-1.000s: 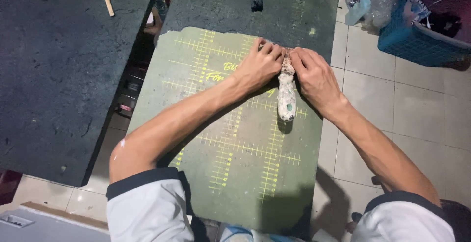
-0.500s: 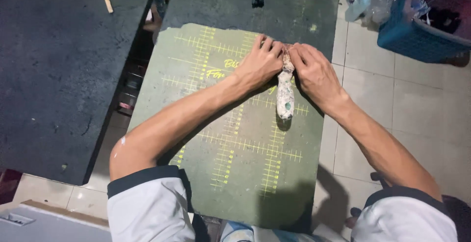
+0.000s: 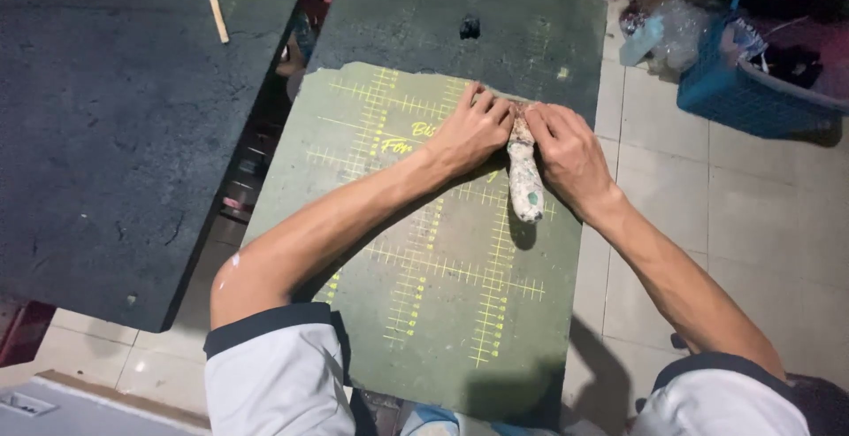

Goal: Using a handheld scraper to remove adhesive or ink residue from a screen printing board

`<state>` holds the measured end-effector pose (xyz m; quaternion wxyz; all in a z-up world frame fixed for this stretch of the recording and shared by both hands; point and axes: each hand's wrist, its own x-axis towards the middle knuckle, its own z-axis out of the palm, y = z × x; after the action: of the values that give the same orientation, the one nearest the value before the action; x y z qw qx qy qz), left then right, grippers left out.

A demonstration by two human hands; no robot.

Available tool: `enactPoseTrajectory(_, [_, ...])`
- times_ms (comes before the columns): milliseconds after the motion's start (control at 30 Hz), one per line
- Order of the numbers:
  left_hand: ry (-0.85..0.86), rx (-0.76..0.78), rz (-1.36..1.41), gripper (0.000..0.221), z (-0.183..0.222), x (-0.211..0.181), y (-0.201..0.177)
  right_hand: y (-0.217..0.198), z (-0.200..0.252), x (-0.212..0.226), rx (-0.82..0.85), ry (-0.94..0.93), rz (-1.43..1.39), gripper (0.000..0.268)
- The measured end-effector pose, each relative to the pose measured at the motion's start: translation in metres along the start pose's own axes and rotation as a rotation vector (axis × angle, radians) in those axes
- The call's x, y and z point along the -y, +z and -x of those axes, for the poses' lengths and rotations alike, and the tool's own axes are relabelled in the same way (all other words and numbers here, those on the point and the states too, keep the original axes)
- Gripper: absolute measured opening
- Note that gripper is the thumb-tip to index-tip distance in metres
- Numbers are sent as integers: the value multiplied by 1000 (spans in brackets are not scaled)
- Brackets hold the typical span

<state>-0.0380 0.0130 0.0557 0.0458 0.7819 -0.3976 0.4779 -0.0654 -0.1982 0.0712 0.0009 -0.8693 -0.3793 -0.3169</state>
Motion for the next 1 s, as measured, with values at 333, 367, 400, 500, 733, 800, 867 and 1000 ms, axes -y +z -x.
enactPoseTrajectory(333, [-9, 59, 6, 15, 3, 3, 24, -6, -15, 0, 75, -37, 68, 26])
enactPoseTrajectory(367, [-8, 68, 19, 14, 4, 0, 25, -9, -14, 2, 88, -26, 47, 27])
enactPoseTrajectory(400, [-7, 68, 20, 14, 4, -2, 22, -11, -14, 5, 88, -25, 47, 27])
enactPoseTrajectory(500, [-21, 44, -12, 12, -6, 1, 3, -23, -20, 10, 29, -12, -4, 24])
enactPoseTrajectory(733, [35, 24, 29, 13, -8, 4, -16, -21, -10, 9, 13, 20, -36, 27])
enactPoseTrajectory(800, [29, 25, 21, 13, -5, 5, -7, -19, -12, 9, 26, 19, -32, 27])
enactPoseTrajectory(867, [15, 61, 10, 12, 5, 6, 16, -13, -13, 6, 64, -4, 13, 26])
enactPoseTrajectory(1000, [8, 72, 24, 13, 4, 5, 19, -6, -13, 2, 71, -17, 39, 23])
